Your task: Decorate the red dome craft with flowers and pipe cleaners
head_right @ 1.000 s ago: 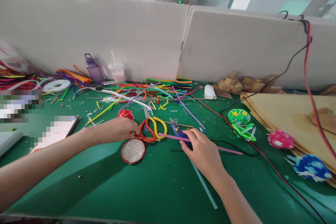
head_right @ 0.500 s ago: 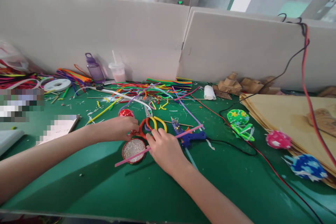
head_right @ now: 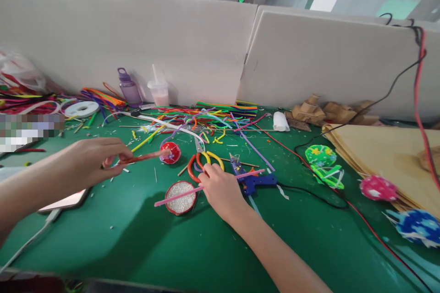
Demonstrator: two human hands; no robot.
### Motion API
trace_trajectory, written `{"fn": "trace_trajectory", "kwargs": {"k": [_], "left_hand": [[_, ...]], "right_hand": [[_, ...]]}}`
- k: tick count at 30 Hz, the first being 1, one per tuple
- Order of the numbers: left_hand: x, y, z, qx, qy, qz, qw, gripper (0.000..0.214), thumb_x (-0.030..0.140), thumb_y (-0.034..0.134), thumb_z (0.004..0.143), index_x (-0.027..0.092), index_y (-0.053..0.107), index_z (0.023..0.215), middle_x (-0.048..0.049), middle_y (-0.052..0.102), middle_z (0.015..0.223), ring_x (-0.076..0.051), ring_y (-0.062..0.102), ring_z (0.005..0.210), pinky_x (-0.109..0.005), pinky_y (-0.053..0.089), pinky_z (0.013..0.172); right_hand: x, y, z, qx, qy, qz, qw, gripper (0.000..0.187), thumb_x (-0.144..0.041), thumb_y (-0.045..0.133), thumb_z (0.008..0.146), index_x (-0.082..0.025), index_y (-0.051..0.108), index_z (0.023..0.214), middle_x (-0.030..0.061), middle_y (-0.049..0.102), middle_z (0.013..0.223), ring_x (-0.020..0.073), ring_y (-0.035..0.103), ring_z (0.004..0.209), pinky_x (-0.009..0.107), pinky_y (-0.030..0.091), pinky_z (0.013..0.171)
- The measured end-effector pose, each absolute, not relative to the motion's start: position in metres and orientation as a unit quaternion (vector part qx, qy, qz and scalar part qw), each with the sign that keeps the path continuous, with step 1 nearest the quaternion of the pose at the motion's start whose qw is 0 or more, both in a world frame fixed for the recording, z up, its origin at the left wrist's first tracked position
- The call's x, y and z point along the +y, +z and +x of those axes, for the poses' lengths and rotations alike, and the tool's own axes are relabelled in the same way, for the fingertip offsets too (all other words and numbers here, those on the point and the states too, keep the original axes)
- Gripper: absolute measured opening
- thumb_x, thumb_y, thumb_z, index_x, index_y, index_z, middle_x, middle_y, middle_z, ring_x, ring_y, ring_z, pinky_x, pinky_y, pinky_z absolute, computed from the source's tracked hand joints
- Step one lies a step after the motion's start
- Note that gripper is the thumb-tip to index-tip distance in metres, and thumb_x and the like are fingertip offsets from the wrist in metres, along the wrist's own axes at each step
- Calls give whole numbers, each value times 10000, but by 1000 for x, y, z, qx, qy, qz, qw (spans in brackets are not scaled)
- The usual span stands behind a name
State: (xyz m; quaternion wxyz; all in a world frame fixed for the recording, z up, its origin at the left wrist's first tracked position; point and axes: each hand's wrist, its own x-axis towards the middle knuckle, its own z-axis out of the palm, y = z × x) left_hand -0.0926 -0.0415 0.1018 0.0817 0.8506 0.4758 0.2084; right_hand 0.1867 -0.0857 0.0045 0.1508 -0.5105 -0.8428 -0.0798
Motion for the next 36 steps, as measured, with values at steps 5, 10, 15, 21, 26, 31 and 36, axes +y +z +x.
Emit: {"fn": "trace_trajectory", "kwargs": {"k": [5,10,15,21,26,31,36], "left_hand": [[-42,86,-61,454,276,789,309,189,360,566,800,178,610,827,-17,645,801,-140,600,685,-266,486,618],[-30,51,-21,293,354,670,584,206,331,556,842,137,556,913,-48,616,809,-152,625,735,-274,522,607],[-27,31,-13,268,385,626,623,219,302,518,876,130,534,1010,-28,586,756,-144,616,709,-254,518,565],[-31,20,-14,257,382,659,594,207,314,555,858,139,512,961,-6,579,689,-125,600,616,-218,474,484],[-38,19,-11,264,372,674,581,255,326,602,827,140,528,985,-4,596,704,-115,608,613,-215,483,507],[-42,20,-10,272,398,650,588,248,342,582,838,135,536,968,1,596,664,-109,599,577,-212,473,490],[-47,17,-7,282,431,633,578,231,337,581,839,140,541,952,22,580,623,-86,574,529,-199,460,494]], "right_hand": [[-94,35,187,-847,-106,-485,187,535,-549,602,789,-174,599,1171,98,648,1045,248,587,926,372,494,750],[-93,81,203,-810,-199,-484,264,305,-347,475,930,-187,647,1124,66,667,887,206,600,807,341,471,715],[-80,66,210,-804,-206,-456,320,264,-150,444,933,-100,660,1076,94,665,860,195,610,829,300,476,711],[-79,27,196,-829,-184,-428,308,302,-76,409,910,-101,656,1083,63,659,791,164,621,714,273,463,615],[-87,26,190,-808,-235,-426,331,200,-128,513,884,-127,700,956,24,654,684,134,615,607,260,410,551],[-87,26,191,-801,-273,-429,317,193,-134,536,870,-140,710,953,3,614,613,124,577,548,269,360,520],[-86,24,190,-809,-280,-418,304,188,-132,539,872,-146,709,950,-9,578,583,112,554,542,269,326,515]]}}
